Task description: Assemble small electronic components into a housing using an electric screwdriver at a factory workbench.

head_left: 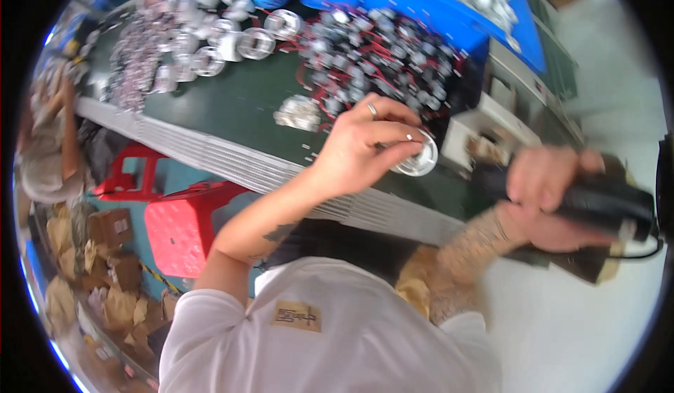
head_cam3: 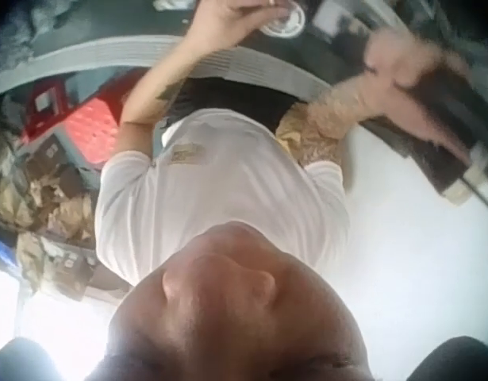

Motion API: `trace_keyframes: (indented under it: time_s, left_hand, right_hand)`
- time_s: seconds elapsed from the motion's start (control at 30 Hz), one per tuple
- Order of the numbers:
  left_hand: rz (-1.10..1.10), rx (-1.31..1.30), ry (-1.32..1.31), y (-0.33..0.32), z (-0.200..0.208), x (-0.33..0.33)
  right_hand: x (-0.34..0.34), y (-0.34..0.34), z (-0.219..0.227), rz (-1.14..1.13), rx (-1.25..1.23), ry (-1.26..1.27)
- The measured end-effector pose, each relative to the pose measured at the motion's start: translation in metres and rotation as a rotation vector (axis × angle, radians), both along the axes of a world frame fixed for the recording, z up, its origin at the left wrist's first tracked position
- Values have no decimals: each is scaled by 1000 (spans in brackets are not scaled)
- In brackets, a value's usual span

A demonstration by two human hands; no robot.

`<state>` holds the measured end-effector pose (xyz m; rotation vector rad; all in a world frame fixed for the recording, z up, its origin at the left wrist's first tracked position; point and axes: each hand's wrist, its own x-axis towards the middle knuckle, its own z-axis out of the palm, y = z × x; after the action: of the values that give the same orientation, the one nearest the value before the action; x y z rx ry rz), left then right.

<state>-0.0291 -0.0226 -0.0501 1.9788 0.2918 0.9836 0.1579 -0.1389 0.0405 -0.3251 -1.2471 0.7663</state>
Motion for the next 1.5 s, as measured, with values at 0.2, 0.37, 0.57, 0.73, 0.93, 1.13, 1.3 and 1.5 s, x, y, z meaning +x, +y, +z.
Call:
trace_keyframes:
  time_s: [0.2, 0.37, 0.57, 0.73, 0.93, 1.13, 1.3, 1.5]
  left_hand:
    - [687, -139, 272, 106, 27, -87]
    - [1089, 287, 394, 243, 32, -162]
    - [549, 145, 147, 169, 107, -41]
    - [184, 521, 537, 192, 102, 108]
    - [134, 946, 1219, 347, 35, 224]
    - [64, 930, 1288, 317, 45, 236]
    - [305, 605, 528, 210, 109, 168]
    - [-233, 404, 316, 41, 67, 39]
  right_hand:
    - [10, -15, -22, -137, -150, 176]
    - [-1, -8, -25, -97, -202, 273]
    - [4, -6, -26, -140, -198, 227]
    - [4, -6, -36, -94, -241, 222]
    - [-3, -3, -41, -140, -328, 302]
    - [2, -9, -40, -237, -351, 288]
    - [8, -8, -36, -228, -323, 295]
    - [17, -11, -33, -69, -146, 220]
